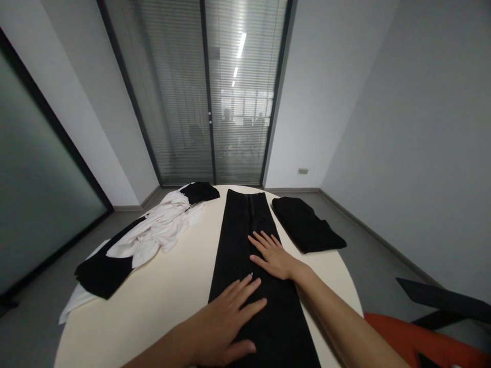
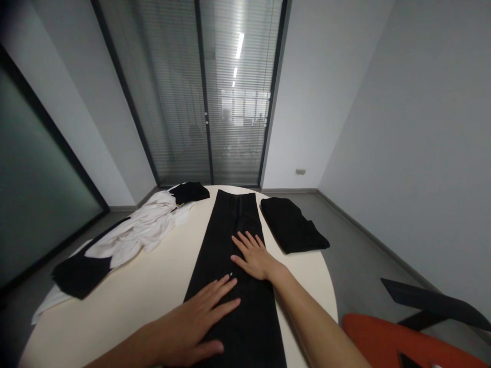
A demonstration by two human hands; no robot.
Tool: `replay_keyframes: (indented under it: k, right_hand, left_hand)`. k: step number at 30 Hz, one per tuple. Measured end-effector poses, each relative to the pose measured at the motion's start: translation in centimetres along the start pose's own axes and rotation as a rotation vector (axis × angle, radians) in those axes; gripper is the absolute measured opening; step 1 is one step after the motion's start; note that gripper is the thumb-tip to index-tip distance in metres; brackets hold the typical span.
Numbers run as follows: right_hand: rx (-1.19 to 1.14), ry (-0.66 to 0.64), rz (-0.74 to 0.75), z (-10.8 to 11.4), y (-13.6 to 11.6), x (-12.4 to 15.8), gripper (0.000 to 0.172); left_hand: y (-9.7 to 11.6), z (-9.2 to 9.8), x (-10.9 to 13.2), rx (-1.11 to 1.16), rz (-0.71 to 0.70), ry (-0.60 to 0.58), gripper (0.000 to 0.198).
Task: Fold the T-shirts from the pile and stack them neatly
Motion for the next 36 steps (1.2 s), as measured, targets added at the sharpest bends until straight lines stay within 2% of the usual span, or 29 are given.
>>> replay_keyframes:
  k: [2, 5, 7, 9, 12, 17, 20, 23, 26, 32, 33, 34, 36]
  right_hand:
    - [-0.012, 0.028, 0.066, 0.8, -1.4, 0.6, 0.064]
    - [-0.091, 0.01, 0.165, 1.2, -4.3, 1.8, 0.046]
    - [-0.162, -0.105, 0.204, 0.0, -5.9, 2.5, 0.034]
    - [-0.206, -0.213, 0.234, -1.2, -7.0, 3.0, 0.03]
    - [-0.232, -0.238, 0.261, -1.9, -7.4, 2.9, 0.027]
    - [-0.32, -0.1, 0.197, -0.6, -6.1, 2.0, 0.028]
    - [-0.317, -0.024, 0.212, 0.1, -5.8, 1.9, 0.037]
    - [-0.279, -0.025, 0.185, -0.1, -5.5, 2.0, 0.052]
    - [-0.22, -0.03, 0.161, -0.2, -5.9, 2.2, 0.059]
    - [-0.127, -0.119, 0.288, -1.6, -9.5, 3.4, 0.097]
    - [-0.107, -0.124, 0.283, -1.8, -9.7, 3.5, 0.096]
    - [-0.088, -0.122, 0.271, -2.0, -9.6, 3.4, 0.088]
    - [-0.086, -0.106, 0.244, -1.8, -9.2, 3.1, 0.06]
  left_hand:
    - [-0.2, 0.4, 0.1, 0.001, 0.009, 0.036, 0.082]
    - [-0.6, 1.1, 0.5, 0.043, 0.021, 0.073, 0.068]
    - [-0.6, 1.3, 1.1, 0.058, 0.012, 0.059, 0.057]
    - [-0.1, 1.1, 1.7, 0.03, -0.022, 0.02, 0.044]
    - [0.7, 1.0, 2.2, -0.011, -0.049, -0.014, 0.032]
    - [0.1, 1.5, 1.6, -0.066, 0.065, 0.046, 0.034]
    - [-1.1, 1.6, 1.4, -0.123, 0.121, 0.092, 0.028]
    - [-2.9, 2.0, 1.4, -0.132, 0.174, 0.178, 0.029]
    - [-4.7, 2.7, 1.6, -0.1, 0.24, 0.282, 0.025]
    - [-7.8, 3.3, 1.6, 0.016, 0.455, 0.356, 0.016]
    - [-8.1, 3.3, 1.7, 0.027, 0.488, 0.359, 0.015]
    - [-8.4, 3.3, 1.9, 0.034, 0.509, 0.357, 0.015]
    - [-8.8, 3.3, 2.1, 0.054, 0.484, 0.328, 0.018]
Point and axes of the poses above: each hand's wrist, its own x-axis away from the middle knuckle, its own z-axis out of the back of the hand, y = z × x, the point moved 9 cm from there along -x, towards the middle knuckle, and after that the axes turned 15 degrees about -x, right-handed, at the moved point
